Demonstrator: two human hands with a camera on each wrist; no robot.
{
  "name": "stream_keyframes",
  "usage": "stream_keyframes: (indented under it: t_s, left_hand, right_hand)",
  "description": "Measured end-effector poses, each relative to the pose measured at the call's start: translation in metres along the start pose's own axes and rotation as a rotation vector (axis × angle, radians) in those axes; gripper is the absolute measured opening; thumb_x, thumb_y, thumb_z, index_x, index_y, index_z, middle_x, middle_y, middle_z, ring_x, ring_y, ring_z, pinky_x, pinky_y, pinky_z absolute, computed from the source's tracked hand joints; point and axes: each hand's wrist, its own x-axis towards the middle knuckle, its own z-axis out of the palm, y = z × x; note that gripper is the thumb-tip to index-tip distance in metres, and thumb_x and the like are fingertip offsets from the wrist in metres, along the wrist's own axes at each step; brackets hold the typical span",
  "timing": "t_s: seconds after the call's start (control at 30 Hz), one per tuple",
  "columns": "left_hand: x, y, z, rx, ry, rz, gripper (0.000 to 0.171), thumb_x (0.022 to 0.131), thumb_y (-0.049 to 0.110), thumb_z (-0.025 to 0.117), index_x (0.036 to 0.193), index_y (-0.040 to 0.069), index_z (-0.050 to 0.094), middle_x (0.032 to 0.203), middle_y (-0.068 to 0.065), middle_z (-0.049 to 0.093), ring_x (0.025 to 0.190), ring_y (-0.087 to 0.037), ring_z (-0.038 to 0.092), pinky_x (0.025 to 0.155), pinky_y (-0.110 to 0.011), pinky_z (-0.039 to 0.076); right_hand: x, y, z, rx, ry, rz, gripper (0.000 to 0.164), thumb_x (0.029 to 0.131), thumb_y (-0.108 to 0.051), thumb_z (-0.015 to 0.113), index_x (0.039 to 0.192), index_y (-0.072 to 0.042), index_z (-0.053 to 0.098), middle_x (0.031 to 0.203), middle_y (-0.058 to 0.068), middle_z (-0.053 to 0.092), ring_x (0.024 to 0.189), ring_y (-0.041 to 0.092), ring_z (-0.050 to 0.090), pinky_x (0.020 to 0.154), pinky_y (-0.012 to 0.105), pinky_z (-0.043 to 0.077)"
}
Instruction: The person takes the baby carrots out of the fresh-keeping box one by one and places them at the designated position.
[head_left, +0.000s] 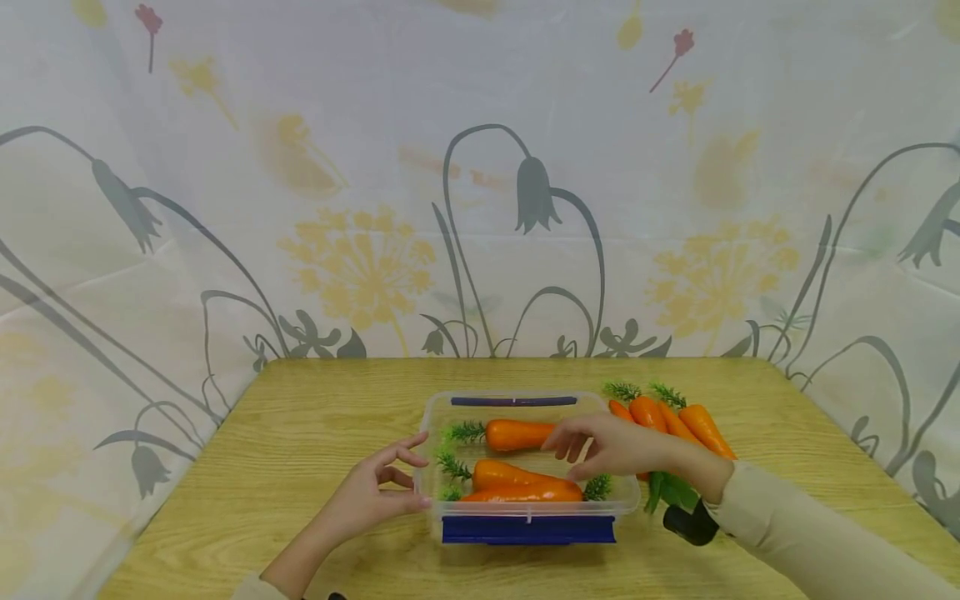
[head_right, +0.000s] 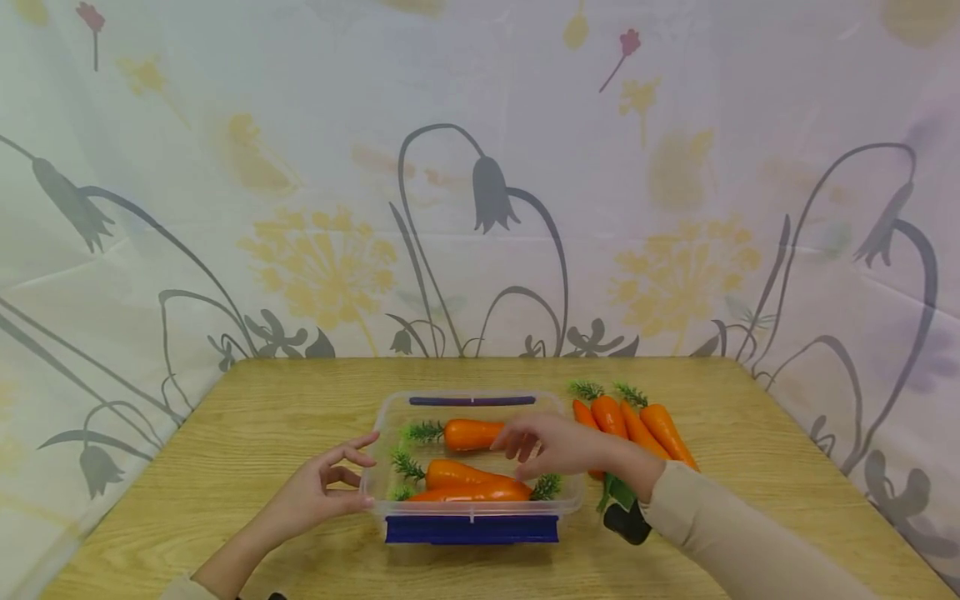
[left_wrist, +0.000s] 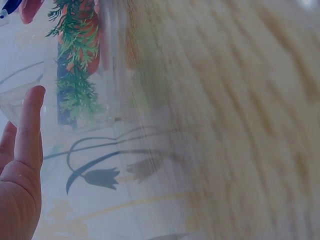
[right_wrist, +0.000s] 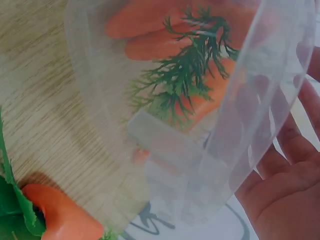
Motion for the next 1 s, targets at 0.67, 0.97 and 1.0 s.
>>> stream_keyframes:
  t_s: [0.67, 0.97, 1.0]
  left_hand:
    - [0.0, -0.001, 0.0, -0.008, 0.003, 0.004, 0.039, 0.08, 0.01, 0.074, 0.109, -0.007, 0.054, 0.149, -0.015, 0.028, 0.092, -0.032, 0.056, 0.076, -0.03, 0.053]
    - [0.0, 0.0, 0.0, -0.015, 0.004, -0.002, 0.041, 0.08, 0.012, 0.075, 0.11, -0.007, 0.054, 0.149, -0.017, 0.026, 0.091, -0.029, 0.056, 0.075, -0.03, 0.054]
    - [0.0, 0.0, 0.0, -0.014, 0.004, -0.003, 0.041, 0.08, 0.012, 0.075, 0.11, -0.007, 0.054, 0.149, -0.017, 0.026, 0.091, -0.028, 0.056, 0.075, -0.03, 0.054]
  right_hand:
    - [0.011, -0.001, 0.006, 0.078, -0.28, 0.035, 0.036, 0.09, -0.013, 0.059, 0.126, -0.007, 0.054, 0.118, 0.0, 0.053, 0.102, 0.013, 0.053, 0.085, 0.027, 0.047]
    - [0.012, -0.003, 0.008, 0.027, -0.233, 0.013, 0.034, 0.089, -0.016, 0.062, 0.122, -0.015, 0.056, 0.113, -0.007, 0.055, 0.1, 0.013, 0.051, 0.085, 0.03, 0.046]
    - [0.011, -0.005, 0.008, 0.021, -0.219, 0.021, 0.033, 0.089, -0.016, 0.063, 0.122, -0.016, 0.056, 0.112, -0.007, 0.055, 0.1, 0.014, 0.051, 0.085, 0.031, 0.046]
